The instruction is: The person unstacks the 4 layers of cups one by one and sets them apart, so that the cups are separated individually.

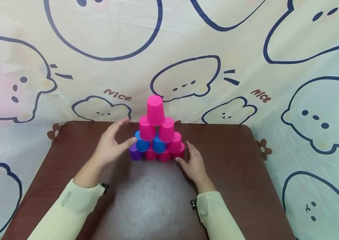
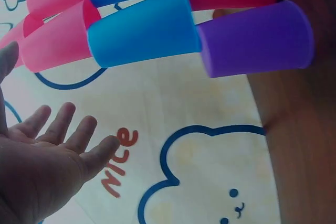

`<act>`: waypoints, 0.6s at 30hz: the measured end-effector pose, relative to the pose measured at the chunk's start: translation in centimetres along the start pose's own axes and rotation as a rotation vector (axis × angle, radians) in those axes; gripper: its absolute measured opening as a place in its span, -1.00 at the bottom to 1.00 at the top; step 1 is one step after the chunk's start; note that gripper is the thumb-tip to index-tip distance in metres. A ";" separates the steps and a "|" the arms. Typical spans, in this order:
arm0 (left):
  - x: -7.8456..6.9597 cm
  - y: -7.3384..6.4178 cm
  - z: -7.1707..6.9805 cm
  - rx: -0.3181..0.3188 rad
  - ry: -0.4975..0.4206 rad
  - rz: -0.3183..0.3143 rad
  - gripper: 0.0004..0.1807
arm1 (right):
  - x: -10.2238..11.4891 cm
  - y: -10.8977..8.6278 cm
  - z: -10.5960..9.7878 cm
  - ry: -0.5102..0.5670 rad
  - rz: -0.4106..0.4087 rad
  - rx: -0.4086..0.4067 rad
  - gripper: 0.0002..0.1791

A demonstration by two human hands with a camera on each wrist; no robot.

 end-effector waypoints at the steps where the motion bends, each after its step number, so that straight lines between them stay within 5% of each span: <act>1: -0.3 0.3 0.0 0.000 -0.012 0.003 -0.08 | 0.0 0.1 0.1 0.004 0.004 0.003 0.00; 12: -2.8 2.8 0.4 0.006 -0.055 0.046 -0.10 | -0.4 1.0 0.7 0.047 0.010 0.011 -0.12; 18: -4.3 4.2 1.2 0.022 -0.073 -0.007 -0.11 | -0.5 1.1 0.7 0.066 0.007 0.005 -0.14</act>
Point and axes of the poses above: each hand's wrist, its own y-axis towards the middle knuckle, its own z-axis out of the palm, x = y × z, the point moved 5 cm from there along y, towards the middle knuckle, and after that the axes turned 11 degrees about -x, right-handed, at the moved point
